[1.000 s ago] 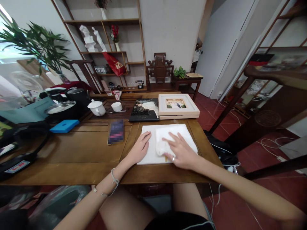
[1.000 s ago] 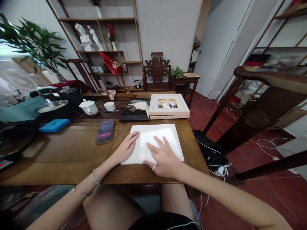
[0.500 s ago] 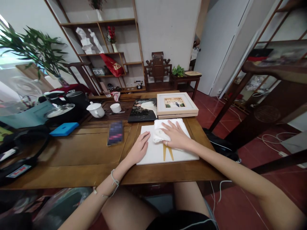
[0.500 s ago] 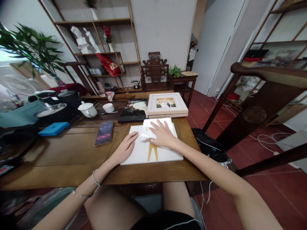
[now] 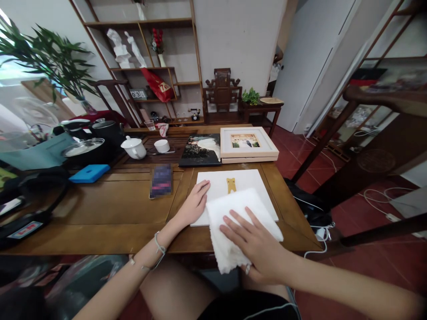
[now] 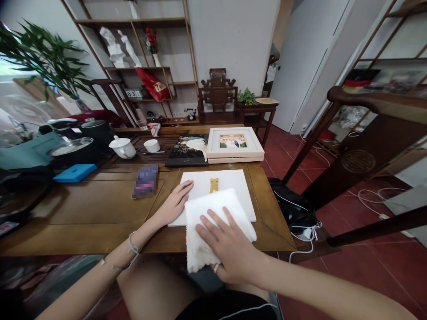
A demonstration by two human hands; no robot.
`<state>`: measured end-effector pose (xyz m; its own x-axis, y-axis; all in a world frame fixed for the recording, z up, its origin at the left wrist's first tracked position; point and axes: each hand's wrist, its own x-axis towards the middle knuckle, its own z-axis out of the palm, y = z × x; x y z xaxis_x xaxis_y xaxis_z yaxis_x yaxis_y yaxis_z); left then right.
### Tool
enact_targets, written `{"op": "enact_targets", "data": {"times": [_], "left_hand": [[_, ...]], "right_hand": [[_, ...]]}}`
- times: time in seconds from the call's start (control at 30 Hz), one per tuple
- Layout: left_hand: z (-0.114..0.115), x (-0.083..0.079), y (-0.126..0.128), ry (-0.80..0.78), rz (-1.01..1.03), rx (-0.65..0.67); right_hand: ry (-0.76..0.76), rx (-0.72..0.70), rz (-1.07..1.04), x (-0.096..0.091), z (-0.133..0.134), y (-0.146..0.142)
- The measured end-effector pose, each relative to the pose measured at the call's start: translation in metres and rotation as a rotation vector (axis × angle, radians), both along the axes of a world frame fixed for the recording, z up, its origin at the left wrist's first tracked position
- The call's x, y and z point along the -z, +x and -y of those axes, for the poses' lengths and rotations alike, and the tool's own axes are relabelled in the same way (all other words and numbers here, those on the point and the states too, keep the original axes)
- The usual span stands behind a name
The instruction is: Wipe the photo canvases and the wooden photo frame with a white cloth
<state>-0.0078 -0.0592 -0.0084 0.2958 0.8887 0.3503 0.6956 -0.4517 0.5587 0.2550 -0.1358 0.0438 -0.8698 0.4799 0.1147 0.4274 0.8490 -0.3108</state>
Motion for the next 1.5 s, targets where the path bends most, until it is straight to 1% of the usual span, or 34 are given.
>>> {"op": "enact_targets", "data": {"times": [0.07,0.13,0.23,0.37,0.47,0.53,0.63,0.7,0.77,0.87,0.97,1.03,1.07,1.13,1.3,1.37,1.43,1.5], "left_hand": [[0.000,0.001,0.000,0.008,-0.001,0.001],[0.000,0.002,-0.001,0.007,-0.004,0.001],[0.000,0.001,-0.001,-0.005,-0.007,0.001],[0.001,-0.001,-0.001,-0.006,0.000,0.007],[0.002,-0.002,0.000,-0.014,0.002,0.002],[0.002,-0.003,0.000,-0.018,0.008,-0.001],[0.002,-0.003,0.000,-0.012,0.027,0.003],[0.002,-0.003,0.001,-0.001,0.027,0.003],[0.001,-0.002,0.001,0.005,0.024,-0.001],[0.001,-0.002,0.002,-0.004,0.029,-0.006],[0.001,-0.002,0.002,-0.011,0.029,-0.010],[0.002,-0.002,0.002,-0.008,0.017,-0.008],[0.002,-0.002,0.002,-0.008,0.008,-0.005],[0.002,-0.001,0.001,-0.012,-0.007,0.002],[0.001,0.000,0.000,-0.010,-0.006,0.012],[0.001,-0.001,-0.001,-0.012,-0.001,0.009],[0.001,-0.001,-0.001,-0.009,0.010,0.005],[0.001,-0.002,-0.001,0.000,0.023,0.003]], "right_hand": [[-0.015,0.039,-0.026,-0.005,-0.003,0.002],[-0.026,0.091,-0.062,-0.010,-0.017,0.003],[-0.016,0.210,-0.090,-0.014,-0.049,0.005],[0.009,0.382,-0.063,-0.010,-0.101,0.003],[0.020,0.456,-0.031,-0.007,-0.132,-0.005],[0.030,0.476,-0.021,-0.004,-0.143,-0.011],[0.043,0.442,-0.026,0.002,-0.145,-0.015],[0.051,0.394,-0.029,0.008,-0.134,-0.011],[0.060,0.342,-0.026,0.013,-0.116,-0.003],[0.074,0.260,-0.031,0.016,-0.078,0.010],[0.073,0.196,-0.042,0.011,-0.046,0.022],[0.060,0.184,-0.039,0.005,-0.039,0.027],[0.052,0.191,-0.034,0.002,-0.042,0.028],[0.042,0.230,-0.023,-0.002,-0.057,0.029],[0.056,0.397,0.013,0.000,-0.126,0.024],[0.067,0.453,0.031,0.002,-0.147,0.023],[0.074,0.477,0.050,0.004,-0.155,0.025],[0.083,0.464,0.074,0.006,-0.148,0.029]]}}
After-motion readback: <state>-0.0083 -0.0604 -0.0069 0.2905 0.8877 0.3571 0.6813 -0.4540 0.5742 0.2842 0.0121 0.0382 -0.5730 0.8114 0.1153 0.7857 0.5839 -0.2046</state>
